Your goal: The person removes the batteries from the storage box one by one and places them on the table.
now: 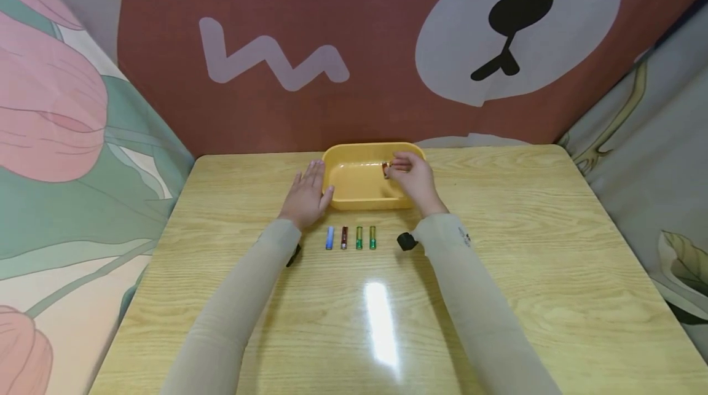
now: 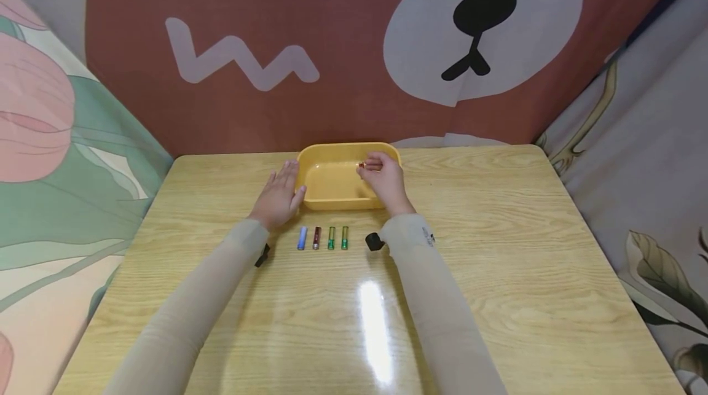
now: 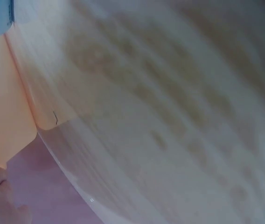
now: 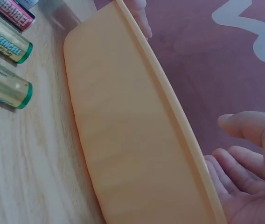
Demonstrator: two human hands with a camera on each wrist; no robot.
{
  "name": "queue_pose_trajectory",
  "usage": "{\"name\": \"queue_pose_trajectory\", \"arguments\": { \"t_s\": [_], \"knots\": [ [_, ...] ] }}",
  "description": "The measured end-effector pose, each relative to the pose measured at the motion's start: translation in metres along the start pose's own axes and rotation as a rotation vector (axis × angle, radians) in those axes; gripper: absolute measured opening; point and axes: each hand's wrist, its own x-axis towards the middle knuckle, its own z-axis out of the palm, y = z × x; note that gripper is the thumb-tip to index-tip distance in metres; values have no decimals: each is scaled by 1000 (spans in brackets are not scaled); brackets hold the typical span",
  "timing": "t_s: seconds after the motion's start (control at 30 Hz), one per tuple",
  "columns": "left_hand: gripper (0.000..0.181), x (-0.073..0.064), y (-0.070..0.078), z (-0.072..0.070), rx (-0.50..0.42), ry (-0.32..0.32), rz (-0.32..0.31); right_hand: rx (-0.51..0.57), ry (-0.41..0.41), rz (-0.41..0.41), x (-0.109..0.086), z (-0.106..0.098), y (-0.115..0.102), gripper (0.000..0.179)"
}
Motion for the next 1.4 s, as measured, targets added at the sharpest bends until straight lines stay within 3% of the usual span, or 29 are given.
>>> {"name": "queue_pose_trajectory", "arguments": {
  "t_s": [0.37, 0.77, 1.13, 1.3, 1.4],
  "knots": [
    [70, 0, 0, 1, -1, 16, 8, -34, -55, 77, 22, 5, 6, 52],
    [70, 2, 0, 2, -15, 14, 9, -215, -103, 99, 39, 6, 15, 52],
    [70, 0, 0, 0, -20, 8, -2, -372, -130, 28, 44, 14, 16, 33],
    [70, 0, -1, 0, -15, 13, 0, -460, -145, -43, 47, 16, 17, 9],
    [70, 1, -2, 0, -14, 11, 0, -497, -160, -65, 50, 17, 18, 19]
  ]
}}
